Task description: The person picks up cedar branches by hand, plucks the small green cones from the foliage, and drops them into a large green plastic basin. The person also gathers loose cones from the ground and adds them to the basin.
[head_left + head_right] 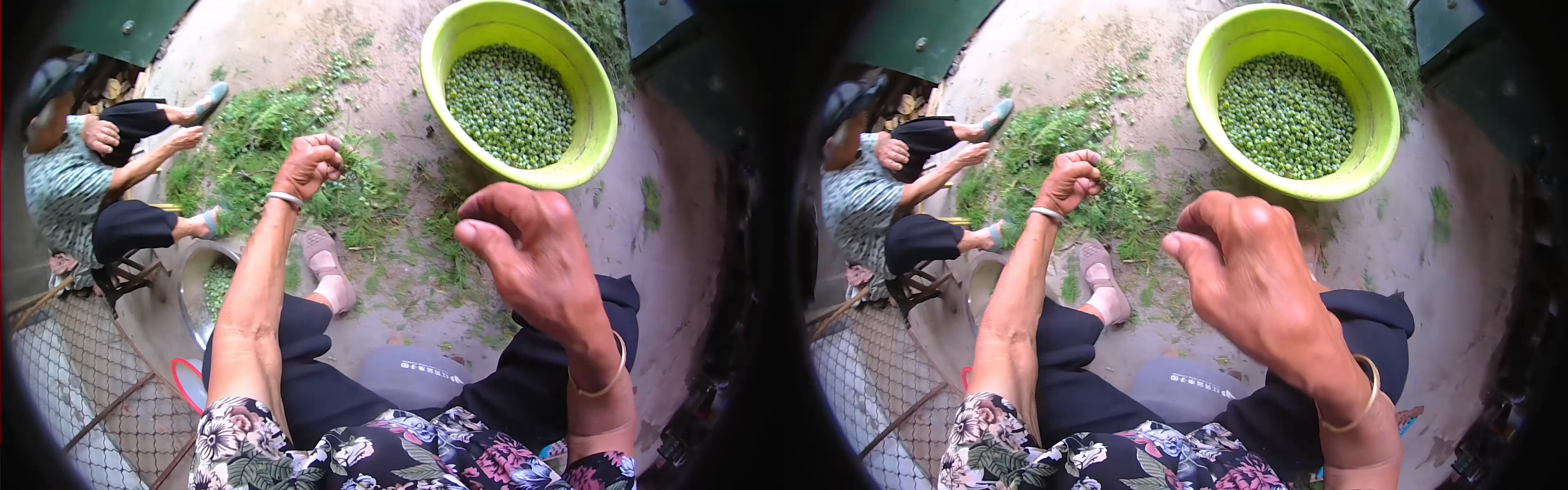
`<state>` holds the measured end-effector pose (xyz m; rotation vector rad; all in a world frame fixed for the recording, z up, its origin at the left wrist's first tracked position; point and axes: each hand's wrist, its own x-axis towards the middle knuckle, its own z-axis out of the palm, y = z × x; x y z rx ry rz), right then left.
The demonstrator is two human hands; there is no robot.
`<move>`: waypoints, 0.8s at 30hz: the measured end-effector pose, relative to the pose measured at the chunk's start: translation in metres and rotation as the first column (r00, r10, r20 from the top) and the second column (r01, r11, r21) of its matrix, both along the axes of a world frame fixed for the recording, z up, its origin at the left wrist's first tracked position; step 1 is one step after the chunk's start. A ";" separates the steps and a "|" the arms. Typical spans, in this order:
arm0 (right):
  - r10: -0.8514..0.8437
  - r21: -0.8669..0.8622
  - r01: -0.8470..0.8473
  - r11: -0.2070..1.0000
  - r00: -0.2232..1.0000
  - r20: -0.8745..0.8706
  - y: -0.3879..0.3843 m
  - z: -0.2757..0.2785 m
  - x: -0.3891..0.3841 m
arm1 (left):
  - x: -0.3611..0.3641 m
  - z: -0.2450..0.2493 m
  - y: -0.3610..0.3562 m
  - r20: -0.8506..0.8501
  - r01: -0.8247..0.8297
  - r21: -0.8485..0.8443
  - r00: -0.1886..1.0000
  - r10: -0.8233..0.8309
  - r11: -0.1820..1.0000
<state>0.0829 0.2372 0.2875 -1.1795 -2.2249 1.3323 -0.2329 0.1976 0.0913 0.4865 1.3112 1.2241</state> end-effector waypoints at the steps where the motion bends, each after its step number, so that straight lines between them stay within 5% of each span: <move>1: 0.001 0.015 -0.001 1.000 1.000 -0.024 0.000 -0.001 -0.002 | -0.005 0.024 -0.003 0.112 0.019 0.011 0.993 -0.020 1.000; 4: 0.024 0.049 -0.019 0.999 0.995 -0.096 -0.002 -0.016 -0.013 | -0.009 0.085 -0.013 0.256 0.031 0.117 0.965 -0.060 0.993; 6: 0.009 0.246 0.045 0.968 0.977 -0.213 -0.004 -0.029 -0.020 | -0.007 0.110 -0.021 0.417 0.081 0.244 0.891 -0.180 0.966; 8: 0.030 0.292 0.042 0.955 0.971 -0.236 -0.005 -0.022 -0.026 | 0.022 0.140 -0.030 0.401 -0.037 0.352 0.909 -0.114 0.935; 10: 0.112 0.313 0.017 0.950 0.914 -0.391 -0.006 -0.014 -0.030 | 0.037 0.164 -0.041 0.524 -0.031 0.417 0.825 -0.212 0.909; 12: 0.163 0.280 -0.059 0.958 0.917 -0.365 -0.007 -0.007 -0.031 | 0.057 0.186 -0.051 0.564 -0.042 0.451 0.788 -0.248 0.891; 14: 0.285 0.456 -0.062 0.888 0.852 -0.439 -0.007 -0.008 -0.036 | 0.075 0.198 -0.057 0.613 -0.054 0.493 0.730 -0.302 0.868; 16: 0.349 0.418 -0.181 0.890 0.860 -0.371 -0.008 -0.010 -0.035 | 0.088 0.190 -0.060 0.608 -0.113 0.547 0.735 -0.301 0.830; 19: 0.285 0.227 -0.226 0.947 0.918 -0.276 -0.010 -0.015 -0.035 | 0.102 0.184 -0.056 0.796 -0.249 0.451 0.546 -0.260 0.857; 22: 0.252 0.263 -0.205 0.943 0.955 -0.158 -0.008 -0.012 -0.034 | 0.088 0.174 -0.055 0.757 -0.264 0.345 0.646 -0.100 0.901; 24: 0.230 0.390 -0.161 0.907 0.963 -0.138 -0.007 -0.015 -0.034 | 0.083 0.179 -0.053 0.719 -0.165 0.338 0.680 -0.141 0.927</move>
